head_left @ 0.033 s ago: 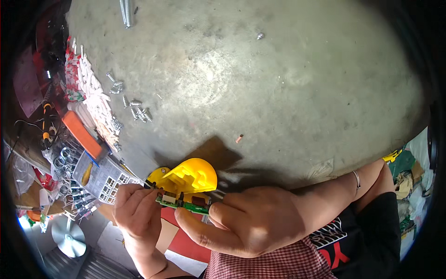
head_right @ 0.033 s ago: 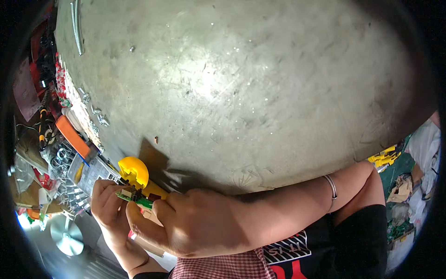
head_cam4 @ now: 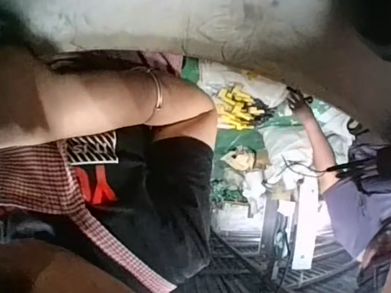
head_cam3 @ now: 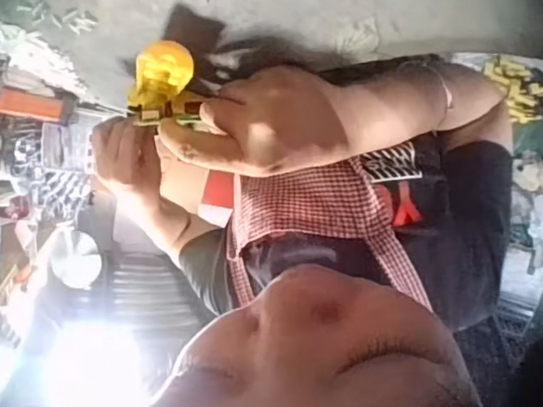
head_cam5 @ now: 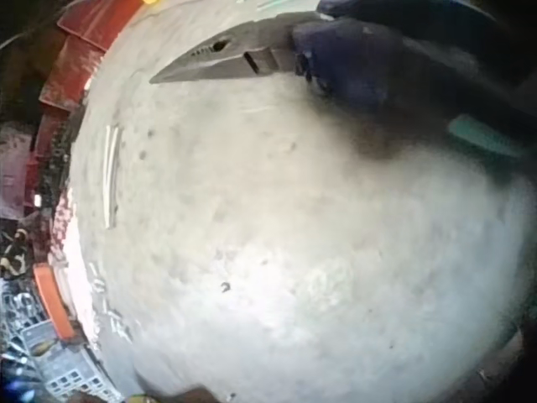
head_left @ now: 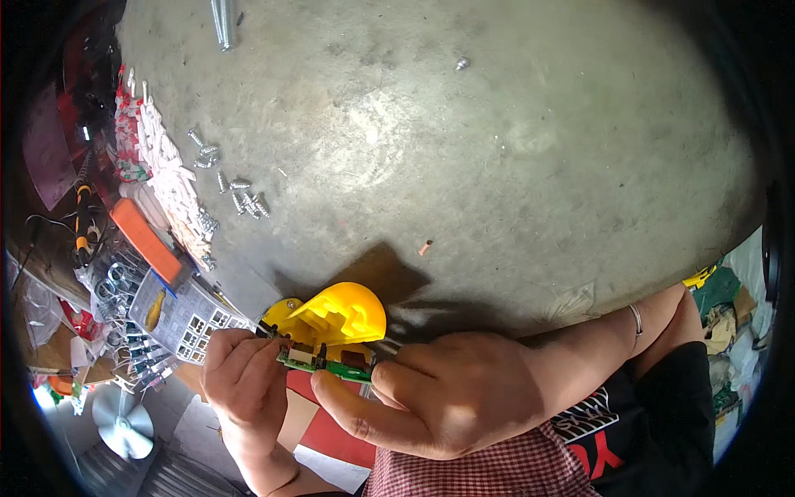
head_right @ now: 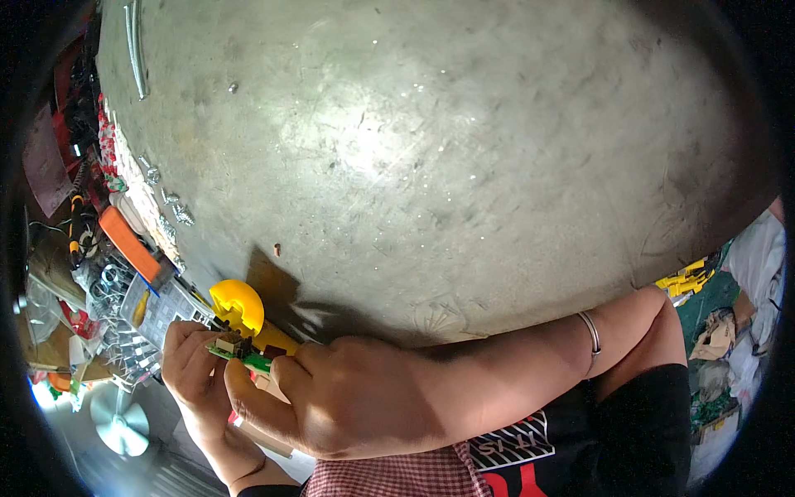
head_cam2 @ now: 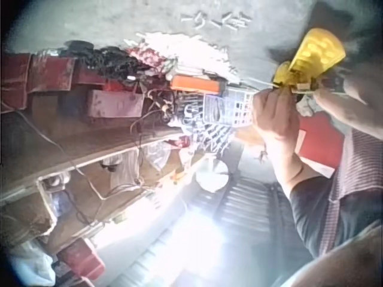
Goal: Soldering components onto a PCB and installing it into a yellow plastic housing for a handheld electronic tool.
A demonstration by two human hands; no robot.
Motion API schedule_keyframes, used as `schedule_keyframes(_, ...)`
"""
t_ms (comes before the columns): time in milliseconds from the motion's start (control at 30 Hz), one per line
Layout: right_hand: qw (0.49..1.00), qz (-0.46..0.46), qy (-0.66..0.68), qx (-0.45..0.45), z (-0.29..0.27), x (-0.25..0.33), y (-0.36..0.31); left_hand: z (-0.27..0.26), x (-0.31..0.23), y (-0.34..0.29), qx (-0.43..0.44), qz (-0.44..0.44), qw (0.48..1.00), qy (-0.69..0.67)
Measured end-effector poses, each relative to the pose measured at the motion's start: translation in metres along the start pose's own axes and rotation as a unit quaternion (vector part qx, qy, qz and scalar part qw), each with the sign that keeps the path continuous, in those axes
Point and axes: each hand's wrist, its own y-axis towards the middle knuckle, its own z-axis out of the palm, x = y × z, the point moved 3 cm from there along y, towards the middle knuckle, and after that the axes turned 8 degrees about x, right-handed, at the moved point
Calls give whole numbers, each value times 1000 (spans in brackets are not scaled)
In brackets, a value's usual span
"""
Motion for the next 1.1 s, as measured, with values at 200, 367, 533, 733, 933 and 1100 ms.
schedule_keyframes(200,1000,7,3,18,-4,-1,1,-4,0,3,24,2,1000,-17)
schedule_keyframes(367,1000,2,5,0,1,-1,2,-3,4,5,36,-9,999,-26)
schedule_keyframes(533,1000,5,18,14,-1,0,2,-4,3,10,32,-17,999,-28)
schedule_keyframes(733,1000,2,21,16,-2,0,2,-4,2,11,22,-2,1000,-9)
schedule_keyframes(933,999,11,27,14,-2,-1,2,-5,-3,13,22,11,999,44)
schedule_keyframes(1100,999,4,31,31,-4,-1,3,-6,-2,9,34,9,999,36)
